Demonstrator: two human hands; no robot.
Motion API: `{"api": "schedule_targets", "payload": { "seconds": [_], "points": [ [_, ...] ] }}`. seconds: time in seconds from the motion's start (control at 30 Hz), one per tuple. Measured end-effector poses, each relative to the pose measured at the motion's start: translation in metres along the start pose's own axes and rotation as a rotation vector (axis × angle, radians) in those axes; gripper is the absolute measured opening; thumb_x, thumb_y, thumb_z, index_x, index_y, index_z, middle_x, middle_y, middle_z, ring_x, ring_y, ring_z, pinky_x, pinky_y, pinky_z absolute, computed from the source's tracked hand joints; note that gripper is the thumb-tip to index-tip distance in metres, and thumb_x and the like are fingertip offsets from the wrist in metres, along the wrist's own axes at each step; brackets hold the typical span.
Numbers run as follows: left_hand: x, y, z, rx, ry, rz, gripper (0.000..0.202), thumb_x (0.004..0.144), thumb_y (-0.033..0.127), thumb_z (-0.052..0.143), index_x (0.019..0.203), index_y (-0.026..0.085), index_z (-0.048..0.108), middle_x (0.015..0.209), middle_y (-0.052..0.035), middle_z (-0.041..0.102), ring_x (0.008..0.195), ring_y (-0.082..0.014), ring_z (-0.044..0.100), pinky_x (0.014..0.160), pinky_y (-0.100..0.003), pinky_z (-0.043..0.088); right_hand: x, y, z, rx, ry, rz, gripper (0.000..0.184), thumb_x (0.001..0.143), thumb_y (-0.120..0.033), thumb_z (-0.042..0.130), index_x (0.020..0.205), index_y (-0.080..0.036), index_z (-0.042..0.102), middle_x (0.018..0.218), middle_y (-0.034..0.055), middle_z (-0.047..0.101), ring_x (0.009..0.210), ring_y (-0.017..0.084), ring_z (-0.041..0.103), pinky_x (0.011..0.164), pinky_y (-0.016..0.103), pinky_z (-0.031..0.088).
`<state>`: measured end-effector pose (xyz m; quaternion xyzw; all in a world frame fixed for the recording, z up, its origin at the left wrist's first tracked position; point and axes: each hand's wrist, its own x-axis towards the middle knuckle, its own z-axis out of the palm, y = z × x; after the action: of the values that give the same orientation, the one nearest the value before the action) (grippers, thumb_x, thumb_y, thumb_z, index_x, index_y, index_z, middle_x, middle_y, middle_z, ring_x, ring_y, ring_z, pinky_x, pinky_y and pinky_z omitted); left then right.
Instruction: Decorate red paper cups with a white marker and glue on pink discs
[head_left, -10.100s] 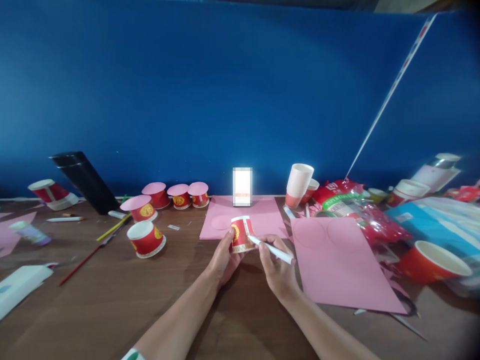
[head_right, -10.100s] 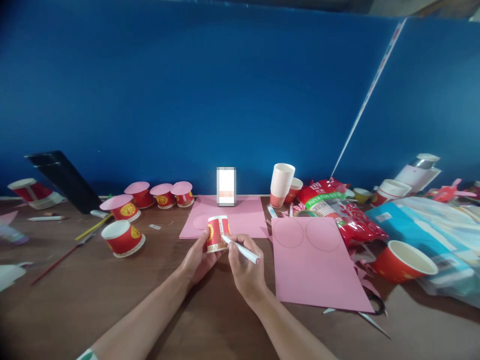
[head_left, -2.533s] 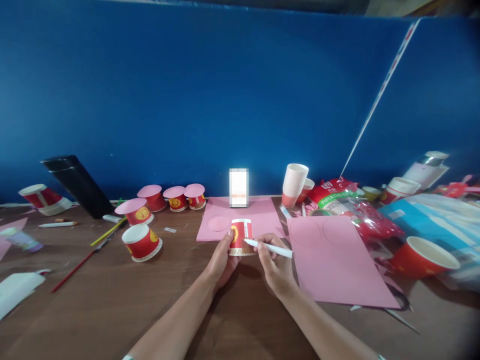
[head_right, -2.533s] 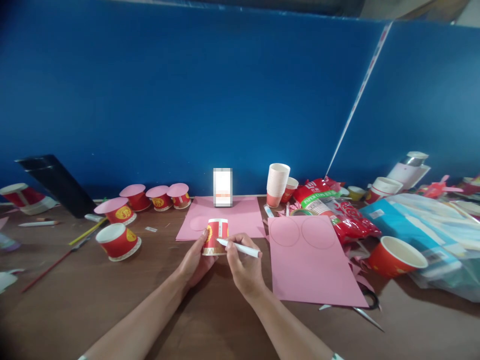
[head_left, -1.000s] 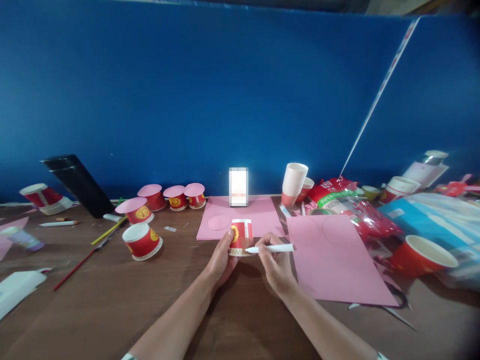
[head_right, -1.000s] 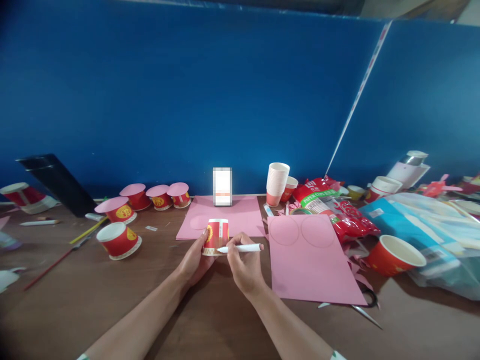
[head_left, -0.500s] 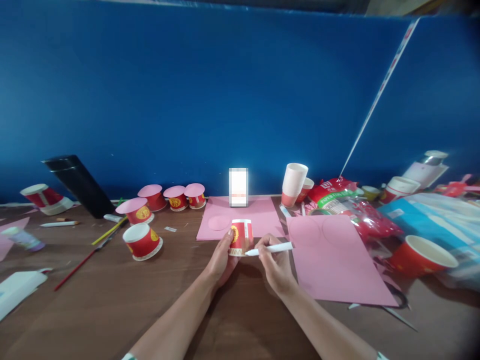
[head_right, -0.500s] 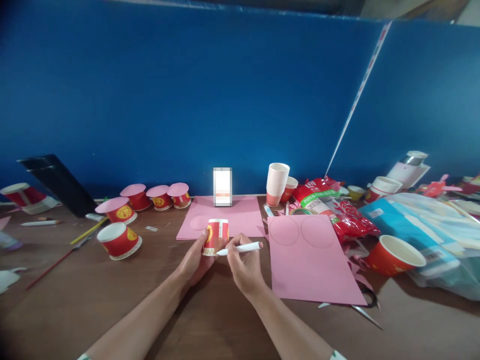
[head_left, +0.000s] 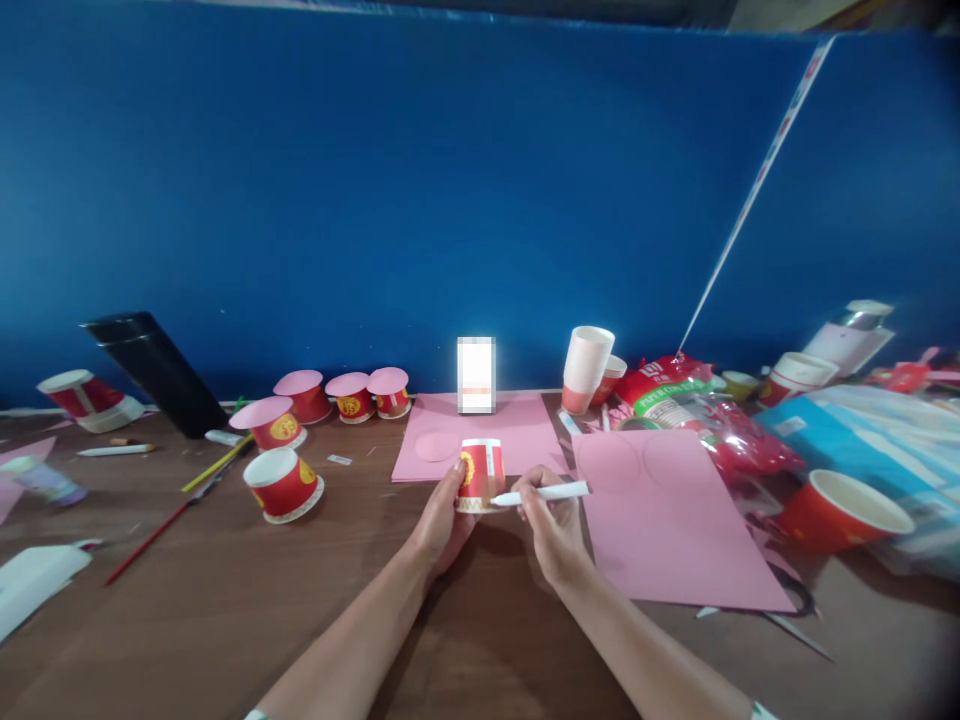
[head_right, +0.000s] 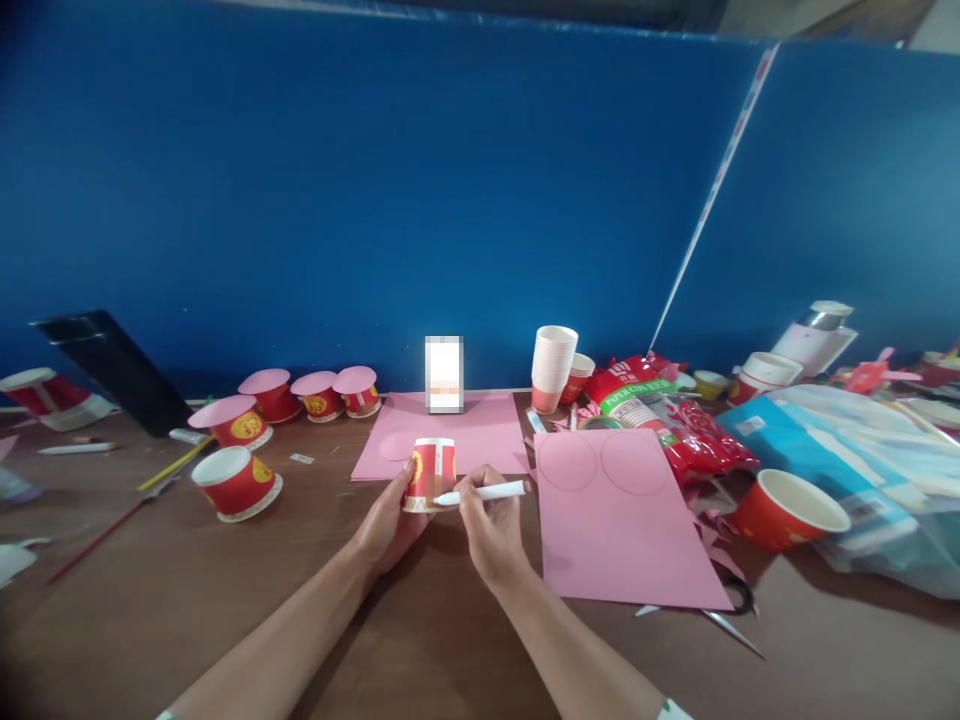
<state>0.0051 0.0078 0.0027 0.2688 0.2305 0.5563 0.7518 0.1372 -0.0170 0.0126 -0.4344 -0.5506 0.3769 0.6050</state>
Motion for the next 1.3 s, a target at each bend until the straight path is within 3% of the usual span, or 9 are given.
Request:
{"api": "schedule_targets", "payload": {
  "seconds": [0.17, 0.47, 0.67, 0.83, 1.0, 1.13, 1.3],
  "points": [
    [0.0003, -0.0007, -0.001, 0.007, -0.048, -0.003, 0.039, 0.083, 0.04, 0.054, 0.11, 0.012, 0.06, 0.105, -0.0107, 0.067, 0.102, -0.0247, 0.059, 0.095, -0.038, 0.04, 0.0014, 0.0026, 0.0011, 0.043, 0.062, 0.01, 0.017, 0.084, -0.031, 0.051, 0.073, -0.019, 0.052, 0.061, -0.0025, 0.051, 0.056, 0.011, 0.045, 0.053, 0.023, 0.036],
    [0.0002, -0.001, -0.0012, -0.005, -0.025, -0.011, 0.037, 0.083, 0.041, 0.052, 0.103, 0.011, 0.062, 0.102, -0.0109, 0.067, 0.101, -0.0255, 0.06, 0.095, -0.038, 0.039, 0.0021, 0.0037, 0.0003, 0.071, 0.003, 0.033, 0.021, 0.083, -0.029, 0.05, 0.064, -0.019, 0.048, 0.052, -0.005, 0.043, 0.05, 0.009, 0.04, 0.049, 0.022, 0.033],
    [0.0004, -0.0011, -0.0006, -0.002, -0.072, -0.013, 0.038, 0.084, 0.04, 0.05, 0.109, 0.012, 0.06, 0.104, -0.0103, 0.067, 0.103, -0.0249, 0.058, 0.096, -0.038, 0.039, 0.0029, 0.0055, 0.0016, 0.096, 0.046, 0.042, 0.018, 0.084, -0.032, 0.052, 0.072, -0.019, 0.052, 0.061, -0.0025, 0.052, 0.057, 0.011, 0.047, 0.053, 0.022, 0.037],
    [-0.0004, -0.0002, 0.0008, 0.001, -0.016, -0.007, 0.036, 0.082, 0.042, 0.054, 0.098, 0.011, 0.063, 0.101, -0.011, 0.068, 0.102, -0.0262, 0.059, 0.095, -0.038, 0.039, 0.0012, 0.003, 0.0009, 0.061, -0.034, 0.032, 0.022, 0.084, -0.031, 0.05, 0.065, -0.019, 0.05, 0.053, -0.0048, 0.043, 0.049, 0.009, 0.039, 0.048, 0.022, 0.032],
    [-0.0009, 0.0005, 0.0018, 0.004, -0.044, -0.009, 0.035, 0.084, 0.039, 0.051, 0.104, 0.011, 0.061, 0.102, -0.0102, 0.067, 0.102, -0.0247, 0.059, 0.095, -0.037, 0.039, 0.0007, 0.0009, 0.0018, 0.07, 0.019, 0.01, 0.017, 0.085, -0.033, 0.05, 0.076, -0.019, 0.054, 0.065, -0.0012, 0.053, 0.059, 0.012, 0.048, 0.054, 0.023, 0.038],
    [-0.0008, 0.0004, 0.0004, -0.007, -0.019, -0.014, 0.033, 0.084, 0.039, 0.052, 0.099, 0.012, 0.062, 0.099, -0.01, 0.068, 0.1, -0.0241, 0.06, 0.094, -0.036, 0.039, 0.0002, -0.0002, 0.001, 0.013, -0.035, 0.011, 0.017, 0.084, -0.03, 0.051, 0.072, -0.019, 0.053, 0.059, -0.0031, 0.049, 0.053, 0.01, 0.043, 0.05, 0.022, 0.034],
    [0.0005, 0.0005, -0.0025, -0.005, 0.057, -0.028, 0.032, 0.082, 0.042, 0.053, 0.091, 0.013, 0.062, 0.09, -0.0077, 0.069, 0.095, -0.0231, 0.062, 0.092, -0.035, 0.04, 0.0017, 0.0034, 0.0016, 0.17, 0.001, 0.034, 0.019, 0.084, -0.028, 0.048, 0.067, -0.019, 0.05, 0.054, -0.0046, 0.045, 0.051, 0.009, 0.04, 0.049, 0.022, 0.032]
  ]
}}
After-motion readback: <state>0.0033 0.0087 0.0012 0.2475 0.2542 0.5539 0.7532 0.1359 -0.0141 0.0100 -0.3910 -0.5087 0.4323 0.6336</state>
